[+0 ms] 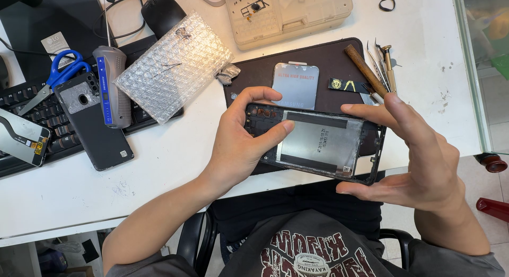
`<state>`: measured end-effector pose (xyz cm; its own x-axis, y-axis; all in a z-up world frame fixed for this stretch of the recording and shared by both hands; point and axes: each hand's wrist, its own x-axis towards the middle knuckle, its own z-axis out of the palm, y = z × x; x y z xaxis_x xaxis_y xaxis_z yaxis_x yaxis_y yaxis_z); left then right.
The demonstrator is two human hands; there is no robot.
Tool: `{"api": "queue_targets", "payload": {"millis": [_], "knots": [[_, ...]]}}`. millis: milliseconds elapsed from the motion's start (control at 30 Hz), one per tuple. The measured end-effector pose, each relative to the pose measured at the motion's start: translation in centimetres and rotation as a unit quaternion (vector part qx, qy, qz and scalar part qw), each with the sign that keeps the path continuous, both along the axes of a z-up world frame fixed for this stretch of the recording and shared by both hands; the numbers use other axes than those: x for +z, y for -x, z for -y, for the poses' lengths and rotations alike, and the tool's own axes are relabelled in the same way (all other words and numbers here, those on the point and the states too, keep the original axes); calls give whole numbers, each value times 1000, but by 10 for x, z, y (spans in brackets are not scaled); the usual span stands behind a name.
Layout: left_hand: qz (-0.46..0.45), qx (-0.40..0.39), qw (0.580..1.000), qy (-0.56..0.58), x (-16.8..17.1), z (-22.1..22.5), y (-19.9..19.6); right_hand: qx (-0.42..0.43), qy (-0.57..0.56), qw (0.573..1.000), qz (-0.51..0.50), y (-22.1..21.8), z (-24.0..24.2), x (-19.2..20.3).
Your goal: The person applies adhesive to the edges of a smartphone back cover using a small brush, then aligns and presses the back cover onto the phone chassis. They peel off a protective film from the screen and compare the phone with another device before placing it on the desk.
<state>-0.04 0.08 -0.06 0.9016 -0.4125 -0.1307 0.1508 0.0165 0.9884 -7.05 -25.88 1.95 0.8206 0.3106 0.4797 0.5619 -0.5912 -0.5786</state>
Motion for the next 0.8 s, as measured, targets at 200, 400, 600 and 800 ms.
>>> {"api": "queue_targets", "payload": {"millis": [200,400,600,800], "knots": [[16,9,1000,0,-2,1,0,-19,-33,999,-11,-6,-2,-8],[-141,4,986,92,-1,1,-3,-54,-93,989,-101,-13,-5,-11],[-195,-21,962,190,4,-2,-6,-43,-160,967,-194,-19,-2,-14],[-63,-24,994,91,5,-4,1,-27,-161,971,-174,-17,-2,-19]]}}
